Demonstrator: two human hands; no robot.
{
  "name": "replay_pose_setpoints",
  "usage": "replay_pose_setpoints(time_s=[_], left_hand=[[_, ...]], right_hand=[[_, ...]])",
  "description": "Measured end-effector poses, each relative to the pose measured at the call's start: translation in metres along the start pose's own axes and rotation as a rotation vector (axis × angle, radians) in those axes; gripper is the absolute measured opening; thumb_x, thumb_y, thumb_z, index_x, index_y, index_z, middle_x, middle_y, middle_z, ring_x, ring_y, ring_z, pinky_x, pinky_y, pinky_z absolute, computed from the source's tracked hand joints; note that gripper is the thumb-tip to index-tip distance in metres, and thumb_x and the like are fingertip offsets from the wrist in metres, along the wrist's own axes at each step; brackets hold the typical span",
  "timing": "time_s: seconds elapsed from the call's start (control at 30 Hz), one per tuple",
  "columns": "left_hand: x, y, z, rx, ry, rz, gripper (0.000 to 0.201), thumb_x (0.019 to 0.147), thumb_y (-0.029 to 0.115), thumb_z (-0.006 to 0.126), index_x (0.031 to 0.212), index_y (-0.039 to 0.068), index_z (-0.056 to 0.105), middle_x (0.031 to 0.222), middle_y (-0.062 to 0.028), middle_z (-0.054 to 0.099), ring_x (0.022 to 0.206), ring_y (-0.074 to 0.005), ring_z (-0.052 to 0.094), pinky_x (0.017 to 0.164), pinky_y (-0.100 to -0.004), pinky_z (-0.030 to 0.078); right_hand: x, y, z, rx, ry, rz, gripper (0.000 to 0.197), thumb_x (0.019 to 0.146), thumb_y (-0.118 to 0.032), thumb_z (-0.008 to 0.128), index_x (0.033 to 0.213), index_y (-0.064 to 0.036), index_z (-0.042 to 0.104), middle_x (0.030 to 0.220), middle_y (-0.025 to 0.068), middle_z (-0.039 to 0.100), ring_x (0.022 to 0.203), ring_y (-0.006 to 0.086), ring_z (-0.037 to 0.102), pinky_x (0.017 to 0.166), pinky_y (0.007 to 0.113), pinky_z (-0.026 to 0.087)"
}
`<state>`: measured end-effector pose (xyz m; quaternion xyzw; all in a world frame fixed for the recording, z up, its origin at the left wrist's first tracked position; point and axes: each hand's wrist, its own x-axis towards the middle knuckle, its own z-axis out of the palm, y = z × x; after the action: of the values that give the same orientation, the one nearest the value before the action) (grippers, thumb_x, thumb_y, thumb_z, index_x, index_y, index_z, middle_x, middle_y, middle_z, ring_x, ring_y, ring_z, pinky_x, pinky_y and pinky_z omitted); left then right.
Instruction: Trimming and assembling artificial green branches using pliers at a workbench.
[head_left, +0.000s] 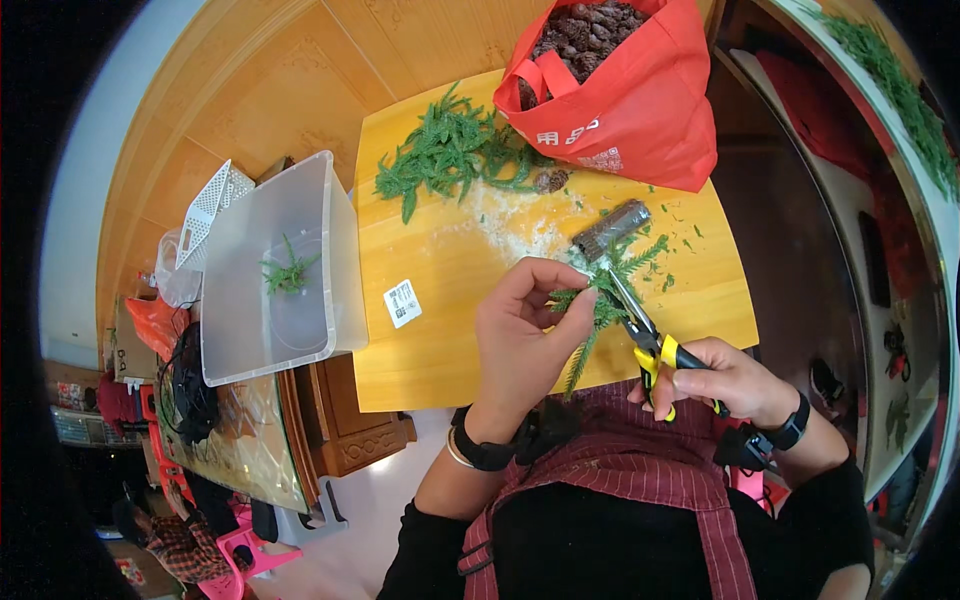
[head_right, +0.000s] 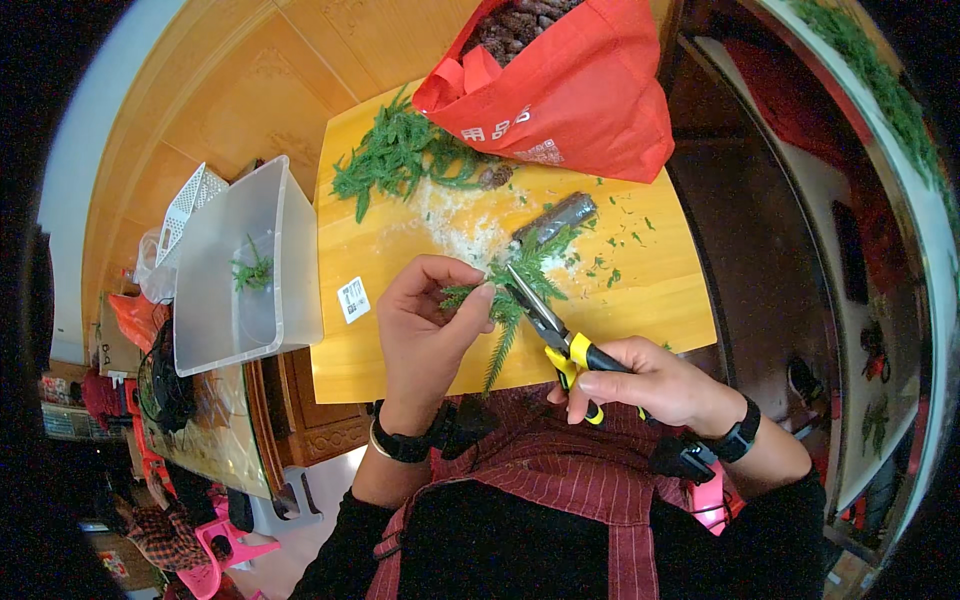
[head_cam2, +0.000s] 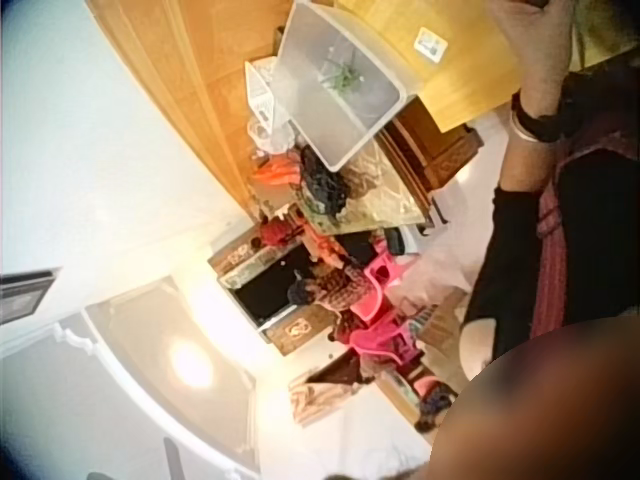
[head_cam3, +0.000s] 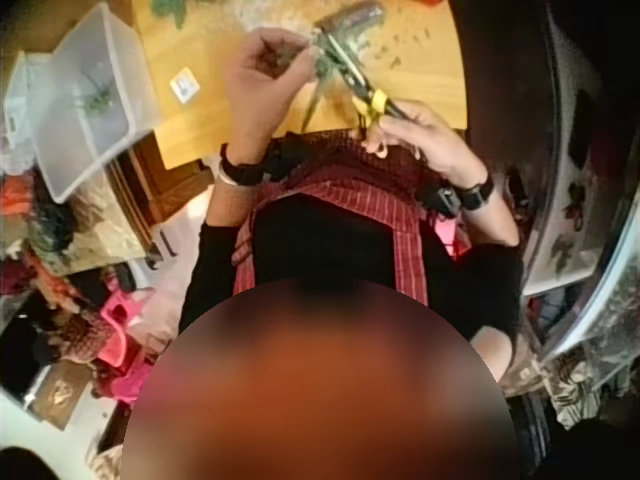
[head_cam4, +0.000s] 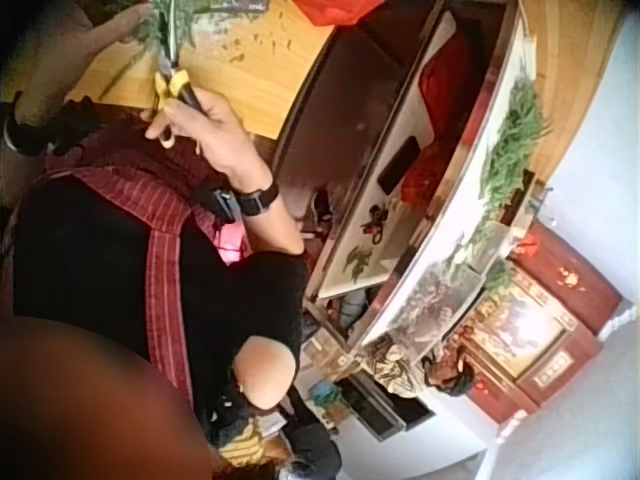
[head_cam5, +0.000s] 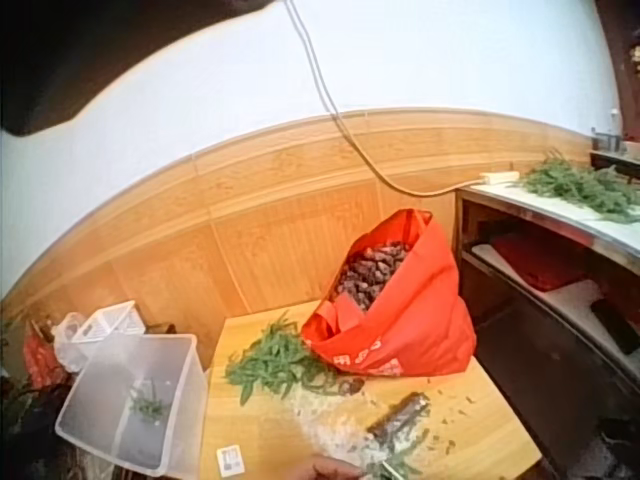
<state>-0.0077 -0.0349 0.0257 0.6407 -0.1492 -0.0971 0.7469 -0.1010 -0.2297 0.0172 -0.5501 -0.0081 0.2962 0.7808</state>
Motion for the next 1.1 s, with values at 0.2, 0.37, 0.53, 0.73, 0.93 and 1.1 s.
replay_pose_setpoints(time_s=[0.2,0.37,0.53,0.73,0.93,1.1], left_hand=[[0.001,0.001,0.000,-0.009,0.006,-0.024,0.013,0.077,-0.002,0.061,0.088,-0.001,0.053,0.082,-0.0033,0.055,0.064,-0.0066,0.055,0.054,-0.0180,0.048],[0.004,0.003,0.000,-0.064,0.021,-0.099,0.012,0.077,-0.002,0.060,0.087,-0.001,0.054,0.082,-0.0034,0.056,0.062,-0.0066,0.055,0.052,-0.0186,0.047],[0.007,-0.004,-0.006,-0.134,0.023,-0.140,0.012,0.076,-0.002,0.060,0.086,0.000,0.055,0.081,-0.0040,0.056,0.060,-0.0074,0.054,0.051,-0.0188,0.047],[0.005,-0.004,-0.004,-0.157,0.034,-0.138,0.010,0.076,-0.002,0.060,0.085,0.000,0.055,0.081,-0.0043,0.056,0.059,-0.0077,0.055,0.052,-0.0192,0.047],[0.003,-0.006,-0.003,-0.108,0.041,-0.092,0.011,0.077,-0.002,0.059,0.086,-0.001,0.054,0.081,-0.0040,0.055,0.062,-0.0081,0.056,0.054,-0.0193,0.050],[0.001,-0.004,-0.002,-0.076,0.039,-0.052,0.011,0.077,-0.002,0.059,0.086,-0.001,0.054,0.081,-0.0042,0.055,0.063,-0.0087,0.057,0.055,-0.0197,0.050]], right_hand=[[-0.001,-0.004,0.002,-0.017,0.012,0.012,0.030,0.088,-0.027,0.050,0.088,0.0011,0.059,0.080,0.0100,0.063,0.101,0.0259,0.055,0.089,0.036,0.040],[-0.002,-0.003,0.002,-0.113,0.054,0.022,0.032,0.089,-0.028,0.048,0.090,0.0018,0.058,0.081,0.0104,0.063,0.100,0.0265,0.055,0.089,0.036,0.040],[-0.004,-0.006,0.001,0.052,0.001,0.087,0.033,0.089,-0.028,0.048,0.095,0.0028,0.058,0.084,0.0087,0.063,0.101,0.0232,0.054,0.089,0.035,0.040],[-0.002,-0.001,0.005,-0.308,0.043,-0.074,0.024,0.090,-0.023,0.050,0.093,-0.0021,0.061,0.088,0.0029,0.063,0.085,0.0080,0.054,0.074,0.023,0.041],[-0.002,-0.004,0.006,-0.255,0.050,0.056,0.029,0.091,-0.025,0.047,0.092,0.0005,0.061,0.094,0.0061,0.061,0.098,0.0163,0.052,0.087,0.029,0.039],[0.000,0.003,0.004,-0.134,0.020,0.031,0.029,0.090,-0.025,0.048,0.094,0.0017,0.058,0.094,0.0074,0.061,0.094,0.0145,0.053,0.085,0.030,0.041]])
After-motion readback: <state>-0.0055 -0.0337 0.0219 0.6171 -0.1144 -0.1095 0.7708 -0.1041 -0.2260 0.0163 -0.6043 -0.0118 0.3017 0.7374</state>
